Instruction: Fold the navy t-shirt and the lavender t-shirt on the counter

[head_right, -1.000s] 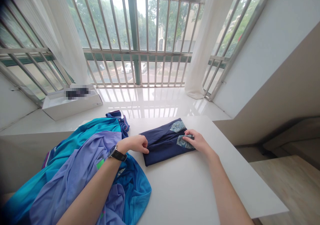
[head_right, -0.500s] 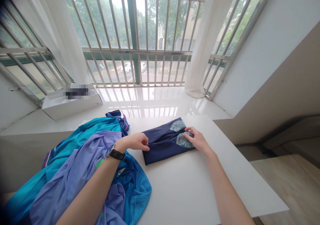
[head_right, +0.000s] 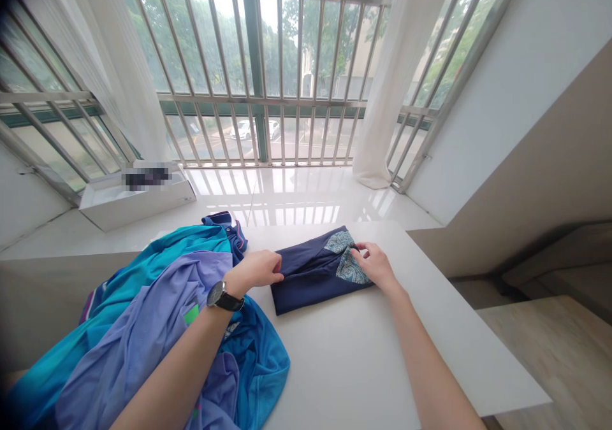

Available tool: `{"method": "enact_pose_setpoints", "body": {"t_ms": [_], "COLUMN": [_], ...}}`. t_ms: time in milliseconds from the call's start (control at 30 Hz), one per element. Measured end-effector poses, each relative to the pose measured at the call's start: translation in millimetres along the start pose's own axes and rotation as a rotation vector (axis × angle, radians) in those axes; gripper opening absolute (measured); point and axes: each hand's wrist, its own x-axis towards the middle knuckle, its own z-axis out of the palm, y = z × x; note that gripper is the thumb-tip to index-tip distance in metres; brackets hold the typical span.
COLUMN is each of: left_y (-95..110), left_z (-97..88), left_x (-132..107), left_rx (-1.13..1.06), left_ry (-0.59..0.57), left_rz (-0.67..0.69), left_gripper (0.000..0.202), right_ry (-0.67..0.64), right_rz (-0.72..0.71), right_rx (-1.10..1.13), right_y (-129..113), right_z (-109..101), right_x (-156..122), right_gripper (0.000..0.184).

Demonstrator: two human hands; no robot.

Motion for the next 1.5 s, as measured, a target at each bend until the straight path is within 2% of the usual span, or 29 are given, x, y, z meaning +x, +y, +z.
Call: {"method": "enact_pose_setpoints", "body": {"t_ms": [100,167,267,400,467,567,667,767,900,1033,1200,1267,1500], "left_y": [23.2,40.0,54.4,53.3,50.6,49.1,49.6,49.8,49.5,49.2,48.6,48.2,45.4], "left_z": [12.1,27.6,54.6,76.1,77.9,75.6,73.9,73.7,72.8,71.6,72.8,73.0,68.7], "left_x": [4.6,8.4,13.7,18.2,18.9,19.0,19.1,19.2,18.9,18.3,18.7,18.9,17.7], "left_rx": [-0.027,-0.056,-0.072,-0.083,-0.085,-0.087,-0.089,-0.089,-0.092,-0.087,-0.084,-0.088,-0.095], "left_ry": [0.273,0.366,0.339,0.255,0.254,0.256,0.246,0.235,0.225,0.224,0.226,0.228,0.186], "left_rz": [0.089,0.178,0.238,0.226,0.233,0.243,0.246,0.242,0.243,0.242,0.248,0.251,0.272], "left_gripper": [0.036,0.051,0.075,0.081,0.082,0.082,0.083,0.083,0.084,0.084,0.084,0.084,0.082], "right_ry": [0.045,0.06,0.055,-0.045,-0.019,0.086,0.117,0.091,-0.022,-0.078,0.002,0.003,-0.116], "right_rz": [0.021,-0.001,-0.041,-0.113,-0.086,-0.016,0.034,0.082,0.073,0.1,0.093,0.068,-0.026], "right_rx": [0.031,0.075,0.16,0.345,0.365,0.282,0.269,0.395,0.5,0.356,0.163,0.126,-0.003], "right_y": [-4.7,-9.1,-17.1,-26.8,-30.1,-34.1,-39.2,-46.6,-49.9,-31.9,-8.5,-6.3,-7.8], "right_z": [6.7,10.0,12.7,14.7,15.4,14.4,10.5,3.7,-6.3,-5.2,9.9,12.8,8.0], "right_x": [12.6,19.5,25.9,30.7,33.1,35.5,36.3,36.6,35.9,33.3,29.7,28.3,24.8], "right_gripper": [0.039,0.038,0.037,0.04,0.043,0.047,0.051,0.052,0.052,0.045,0.033,0.033,0.044]}}
